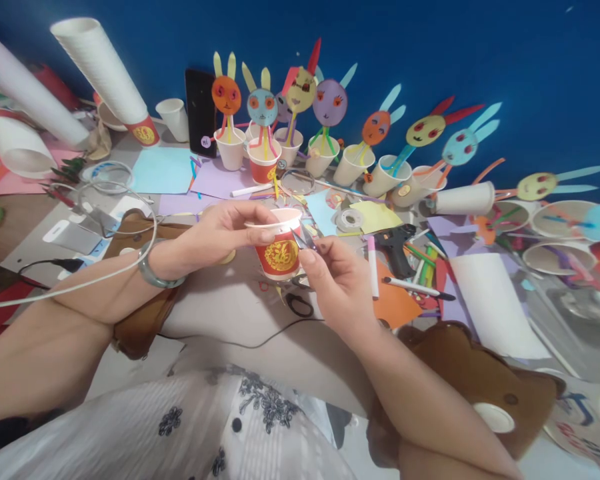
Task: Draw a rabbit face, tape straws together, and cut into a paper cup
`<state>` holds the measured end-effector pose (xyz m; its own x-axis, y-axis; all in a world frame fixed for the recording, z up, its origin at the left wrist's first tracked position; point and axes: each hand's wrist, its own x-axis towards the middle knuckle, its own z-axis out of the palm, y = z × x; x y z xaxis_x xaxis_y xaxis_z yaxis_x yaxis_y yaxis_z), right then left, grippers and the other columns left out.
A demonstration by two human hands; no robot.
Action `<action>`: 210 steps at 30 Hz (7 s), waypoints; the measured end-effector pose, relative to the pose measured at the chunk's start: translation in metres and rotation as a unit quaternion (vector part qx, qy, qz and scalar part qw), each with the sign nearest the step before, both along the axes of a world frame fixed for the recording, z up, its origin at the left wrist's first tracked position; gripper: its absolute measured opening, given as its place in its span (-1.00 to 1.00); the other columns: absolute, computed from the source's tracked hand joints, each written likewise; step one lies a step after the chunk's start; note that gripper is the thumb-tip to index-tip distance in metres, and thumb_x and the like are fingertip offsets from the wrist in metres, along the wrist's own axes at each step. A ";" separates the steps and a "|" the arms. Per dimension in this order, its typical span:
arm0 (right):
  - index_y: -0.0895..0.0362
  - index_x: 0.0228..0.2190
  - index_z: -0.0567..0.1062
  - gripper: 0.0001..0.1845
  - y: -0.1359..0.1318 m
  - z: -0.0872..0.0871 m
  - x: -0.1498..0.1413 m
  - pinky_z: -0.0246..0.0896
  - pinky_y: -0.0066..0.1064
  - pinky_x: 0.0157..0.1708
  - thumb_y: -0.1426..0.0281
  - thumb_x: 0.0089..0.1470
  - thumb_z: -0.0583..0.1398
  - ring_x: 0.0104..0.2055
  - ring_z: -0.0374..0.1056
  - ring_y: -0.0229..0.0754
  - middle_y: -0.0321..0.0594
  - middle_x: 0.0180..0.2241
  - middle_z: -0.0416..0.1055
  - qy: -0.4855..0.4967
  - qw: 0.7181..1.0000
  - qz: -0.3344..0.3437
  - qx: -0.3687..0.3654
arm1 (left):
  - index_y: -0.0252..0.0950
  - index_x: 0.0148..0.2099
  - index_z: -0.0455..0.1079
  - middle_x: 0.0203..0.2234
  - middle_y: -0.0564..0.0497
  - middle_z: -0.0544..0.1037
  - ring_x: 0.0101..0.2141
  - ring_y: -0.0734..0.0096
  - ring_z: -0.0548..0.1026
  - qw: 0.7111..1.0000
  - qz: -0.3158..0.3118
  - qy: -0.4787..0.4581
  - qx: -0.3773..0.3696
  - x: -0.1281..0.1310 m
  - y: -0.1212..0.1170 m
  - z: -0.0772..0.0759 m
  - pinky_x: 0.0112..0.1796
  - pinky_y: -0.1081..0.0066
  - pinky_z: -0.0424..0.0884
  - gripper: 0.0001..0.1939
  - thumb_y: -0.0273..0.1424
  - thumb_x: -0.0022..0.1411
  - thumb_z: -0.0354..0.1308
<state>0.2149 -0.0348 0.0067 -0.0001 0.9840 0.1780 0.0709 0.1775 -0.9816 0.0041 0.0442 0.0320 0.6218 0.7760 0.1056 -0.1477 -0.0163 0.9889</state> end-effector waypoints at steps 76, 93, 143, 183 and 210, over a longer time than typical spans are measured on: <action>0.09 -0.46 0.46 -0.59 -0.015 0.043 0.021 -0.24 -0.33 -0.57 0.09 0.33 0.18 -0.56 0.22 -0.23 -0.23 -0.58 0.34 -0.575 0.790 -0.067 0.202 | -0.17 0.21 0.21 -0.03 -0.08 0.59 -0.03 0.17 0.55 0.701 0.173 0.188 0.666 -0.010 0.001 -0.013 0.03 0.14 0.41 -0.59 -0.20 0.40 0.10; 0.10 -0.49 0.39 -0.54 -0.022 0.038 0.021 -0.28 -0.33 -0.59 0.09 0.37 0.10 -0.64 0.11 -0.27 -0.25 -0.62 0.34 -0.619 0.756 -0.051 0.208 | -0.20 0.16 0.28 -0.10 -0.07 0.63 -0.09 0.22 0.58 0.707 0.164 0.186 0.662 -0.006 -0.005 -0.018 -0.03 0.18 0.45 -0.64 -0.20 0.40 0.12; 0.13 -0.57 0.35 -0.47 -0.013 0.041 0.021 -0.22 -0.41 -0.61 0.10 0.37 0.12 -0.67 0.16 -0.29 -0.28 -0.68 0.28 -0.642 0.715 -0.068 0.267 | -0.23 0.21 0.27 -0.11 -0.08 0.62 -0.11 0.20 0.59 0.692 0.185 0.185 0.672 -0.006 -0.005 -0.016 -0.08 0.18 0.48 -0.61 -0.17 0.46 0.06; 0.07 -0.47 0.36 -0.57 -0.003 0.051 0.025 -0.06 -0.37 -0.59 0.04 0.18 0.32 -0.60 0.04 -0.34 -0.37 -0.63 0.22 -0.372 0.899 -0.105 0.204 | -0.11 0.33 0.13 0.09 -0.16 0.53 0.08 0.08 0.55 0.809 0.161 0.107 0.555 -0.011 0.002 -0.019 0.06 -0.01 0.49 -0.37 0.03 0.37 0.14; 0.11 -0.40 0.46 -0.58 0.014 0.026 0.009 -0.12 -0.48 -0.67 0.02 0.12 0.36 -0.67 0.01 -0.40 -0.47 -0.66 0.21 -0.076 0.976 0.168 -0.112 | -0.31 -0.18 0.53 -0.20 -0.10 0.65 -0.16 0.36 0.59 0.987 -0.075 0.040 0.136 -0.005 0.005 -0.007 -0.06 0.35 0.51 -0.69 -0.13 0.31 0.29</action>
<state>0.2237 -0.0208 0.0332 -0.3383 0.9384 -0.0697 0.1942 -0.0028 -0.9809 -0.0005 0.0489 0.0250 0.7416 0.6249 0.2440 -0.0910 -0.2666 0.9595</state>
